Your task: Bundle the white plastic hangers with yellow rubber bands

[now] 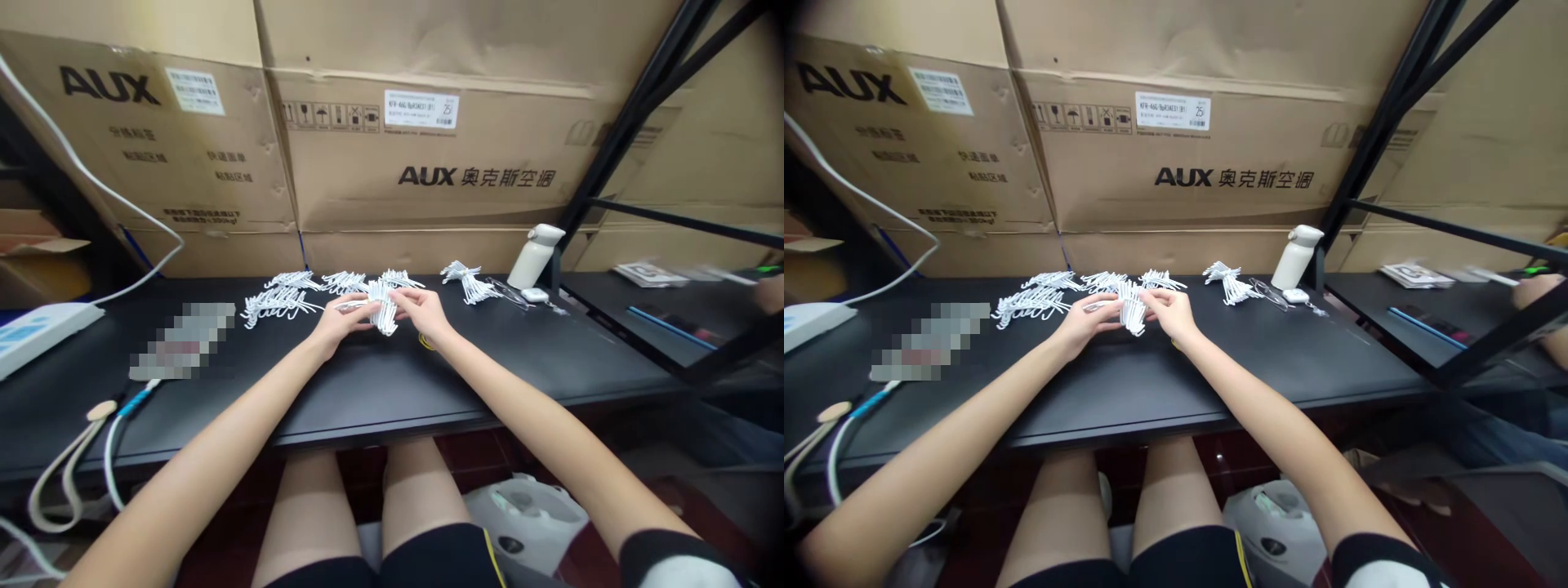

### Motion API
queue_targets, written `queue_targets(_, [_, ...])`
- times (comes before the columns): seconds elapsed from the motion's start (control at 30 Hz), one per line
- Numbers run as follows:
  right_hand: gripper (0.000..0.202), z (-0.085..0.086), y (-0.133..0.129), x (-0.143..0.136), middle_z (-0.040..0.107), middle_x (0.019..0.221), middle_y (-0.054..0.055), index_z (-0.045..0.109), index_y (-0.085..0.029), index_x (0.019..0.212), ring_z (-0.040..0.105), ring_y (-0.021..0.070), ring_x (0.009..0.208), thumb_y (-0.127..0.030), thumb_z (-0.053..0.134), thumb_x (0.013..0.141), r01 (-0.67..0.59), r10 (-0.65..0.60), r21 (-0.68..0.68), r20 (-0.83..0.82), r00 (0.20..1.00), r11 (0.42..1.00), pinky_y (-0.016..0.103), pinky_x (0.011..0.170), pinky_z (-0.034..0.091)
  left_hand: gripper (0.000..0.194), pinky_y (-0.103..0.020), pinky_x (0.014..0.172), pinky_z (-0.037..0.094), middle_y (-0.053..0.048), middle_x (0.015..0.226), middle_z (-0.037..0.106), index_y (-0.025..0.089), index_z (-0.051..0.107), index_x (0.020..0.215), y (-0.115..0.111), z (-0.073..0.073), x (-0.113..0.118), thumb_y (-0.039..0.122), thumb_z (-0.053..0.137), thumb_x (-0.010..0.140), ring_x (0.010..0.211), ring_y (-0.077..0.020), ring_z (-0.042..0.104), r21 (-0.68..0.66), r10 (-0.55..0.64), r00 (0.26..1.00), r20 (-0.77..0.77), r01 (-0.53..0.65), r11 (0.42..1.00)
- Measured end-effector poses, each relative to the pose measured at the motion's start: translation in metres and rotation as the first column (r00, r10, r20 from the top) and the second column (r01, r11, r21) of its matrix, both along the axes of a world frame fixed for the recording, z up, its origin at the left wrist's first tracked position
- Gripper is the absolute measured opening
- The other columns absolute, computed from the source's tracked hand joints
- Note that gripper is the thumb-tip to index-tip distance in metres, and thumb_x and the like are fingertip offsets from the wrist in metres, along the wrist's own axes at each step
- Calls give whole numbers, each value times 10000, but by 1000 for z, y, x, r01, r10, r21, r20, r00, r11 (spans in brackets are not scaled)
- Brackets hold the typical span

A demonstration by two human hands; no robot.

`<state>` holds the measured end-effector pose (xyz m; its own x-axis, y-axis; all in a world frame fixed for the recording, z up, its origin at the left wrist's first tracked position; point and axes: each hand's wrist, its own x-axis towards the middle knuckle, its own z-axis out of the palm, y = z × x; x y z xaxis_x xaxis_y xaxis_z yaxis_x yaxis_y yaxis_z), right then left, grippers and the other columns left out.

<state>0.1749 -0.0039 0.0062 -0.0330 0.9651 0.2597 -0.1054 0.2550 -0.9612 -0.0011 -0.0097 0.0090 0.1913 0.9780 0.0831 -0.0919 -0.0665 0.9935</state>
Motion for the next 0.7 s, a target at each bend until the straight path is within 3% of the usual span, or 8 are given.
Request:
queue_targets(0.13, [217, -1, 3, 3, 688, 647, 22, 720, -133, 808, 624, 106, 547, -331, 725, 718, 67, -76, -101, -85, 994, 993, 196, 500, 507, 393, -318, 764, 560, -95, 1022, 713, 163, 674, 951, 5, 6, -9, 424, 768, 672, 988, -236, 672, 61, 26, 1000, 17, -27, 998])
queue_targets(0.33, [152, 0, 6, 8, 691, 683, 38, 682, -134, 817, 618, 87, 544, -284, 655, 807, 25, -111, -321, -251, 962, 947, 174, 500, 505, 425, -295, 694, 563, -119, 923, 732, 141, 680, 908, 11, 7, -17, 449, 786, 634, 840, -220, 705, 66, 66, 995, -72, -61, 996])
queue_targets(0.53, [138, 0, 4, 6, 691, 692, 43, 677, -138, 827, 615, 97, 540, -274, 661, 807, 13, -90, -323, -223, 971, 946, 179, 485, 505, 474, -294, 659, 564, -109, 900, 732, 148, 697, 945, 14, -5, -14, 468, 798, 610, 768, -201, 701, 52, -1, 990, -142, 9, 999])
queue_targets(0.7, [141, -1, 3, 4, 692, 700, 42, 676, -142, 821, 619, 99, 542, -281, 663, 805, 15, -85, -320, -205, 975, 947, 182, 475, 504, 474, -285, 650, 562, -105, 894, 730, 155, 712, 952, 14, -5, -14, 491, 780, 625, 780, -203, 696, 61, -5, 983, -182, 16, 998])
